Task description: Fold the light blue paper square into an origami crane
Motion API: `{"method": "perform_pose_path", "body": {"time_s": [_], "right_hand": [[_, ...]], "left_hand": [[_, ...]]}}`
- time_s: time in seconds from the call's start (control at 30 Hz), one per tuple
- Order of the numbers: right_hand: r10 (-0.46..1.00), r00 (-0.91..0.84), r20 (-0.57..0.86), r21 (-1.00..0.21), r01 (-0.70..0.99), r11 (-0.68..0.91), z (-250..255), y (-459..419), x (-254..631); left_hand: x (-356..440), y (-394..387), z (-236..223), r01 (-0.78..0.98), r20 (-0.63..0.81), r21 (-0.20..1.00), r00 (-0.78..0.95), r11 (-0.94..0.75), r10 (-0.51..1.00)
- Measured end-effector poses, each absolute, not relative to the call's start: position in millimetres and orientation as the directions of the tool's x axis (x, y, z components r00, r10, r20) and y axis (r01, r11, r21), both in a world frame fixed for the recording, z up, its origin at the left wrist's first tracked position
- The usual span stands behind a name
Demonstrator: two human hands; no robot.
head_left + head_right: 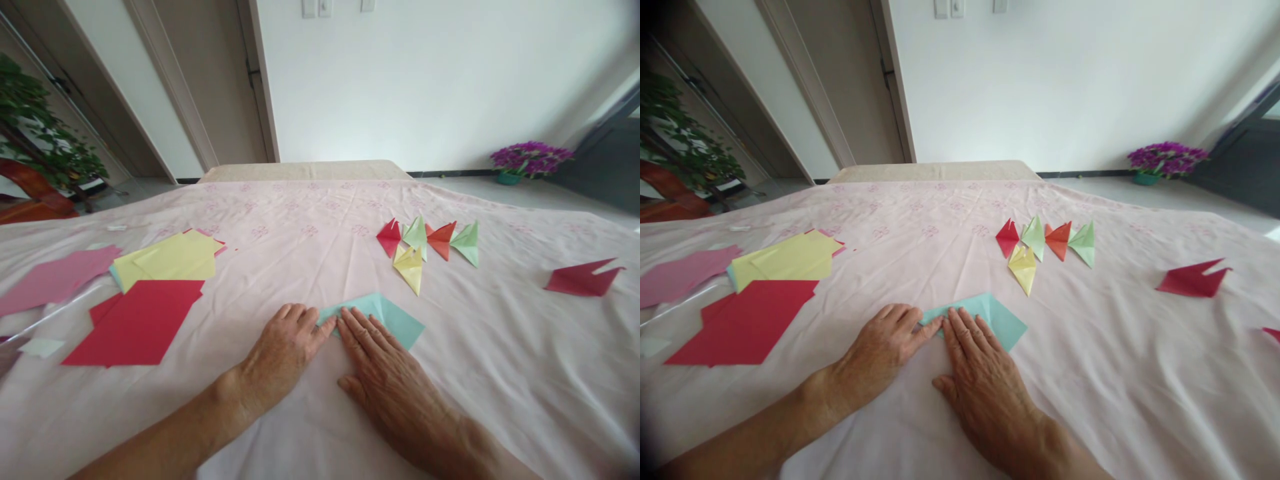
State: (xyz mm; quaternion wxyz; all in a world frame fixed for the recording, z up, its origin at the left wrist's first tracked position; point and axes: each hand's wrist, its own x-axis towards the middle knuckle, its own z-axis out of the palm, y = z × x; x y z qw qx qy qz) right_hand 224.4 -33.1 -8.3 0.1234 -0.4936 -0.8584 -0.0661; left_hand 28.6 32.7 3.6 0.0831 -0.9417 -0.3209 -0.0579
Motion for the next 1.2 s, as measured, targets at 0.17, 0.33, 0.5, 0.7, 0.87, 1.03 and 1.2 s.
{"method": "perform_pose_path", "body": {"time_s": [0.17, 0.33, 0.5, 0.7, 0.87, 1.03, 1.2], "right_hand": [[0.809, -0.509, 0.295, 0.047, 0.853, 0.520, -12.1, -36.4, 232.1], [0.789, -0.526, 0.317, 0.095, 0.846, 0.525, -10.0, -36.2, 229.6], [0.785, -0.514, 0.345, 0.094, 0.851, 0.516, -7.8, -36.5, 229.0], [0.781, -0.527, 0.336, 0.152, 0.848, 0.508, -9.3, -35.0, 229.0], [0.782, -0.530, 0.328, 0.155, 0.847, 0.509, -11.9, -34.2, 229.1], [0.789, -0.526, 0.317, 0.141, 0.849, 0.509, -12.9, -34.3, 228.5], [0.797, -0.519, 0.307, 0.130, 0.853, 0.506, -14.4, -34.0, 228.6]], "left_hand": [[5.6, 42.5, -7.8, 0.645, 0.330, 0.250, 0.644, -0.722, 0.690], [-4.7, 50.0, -11.1, 0.672, 0.339, 0.524, 0.399, -0.523, 0.852], [5.5, 54.0, -6.6, 0.675, 0.306, 0.539, 0.401, -0.504, 0.864], [15.0, 57.6, -6.6, 0.713, 0.294, 0.497, 0.398, -0.495, 0.869], [11.6, 61.9, -6.9, 0.706, 0.268, 0.508, 0.415, -0.494, 0.869], [9.6, 66.1, -4.1, 0.716, 0.256, 0.481, 0.438, -0.506, 0.862], [11.8, 65.9, -1.4, 0.734, 0.270, 0.438, 0.445, -0.520, 0.854]]}}
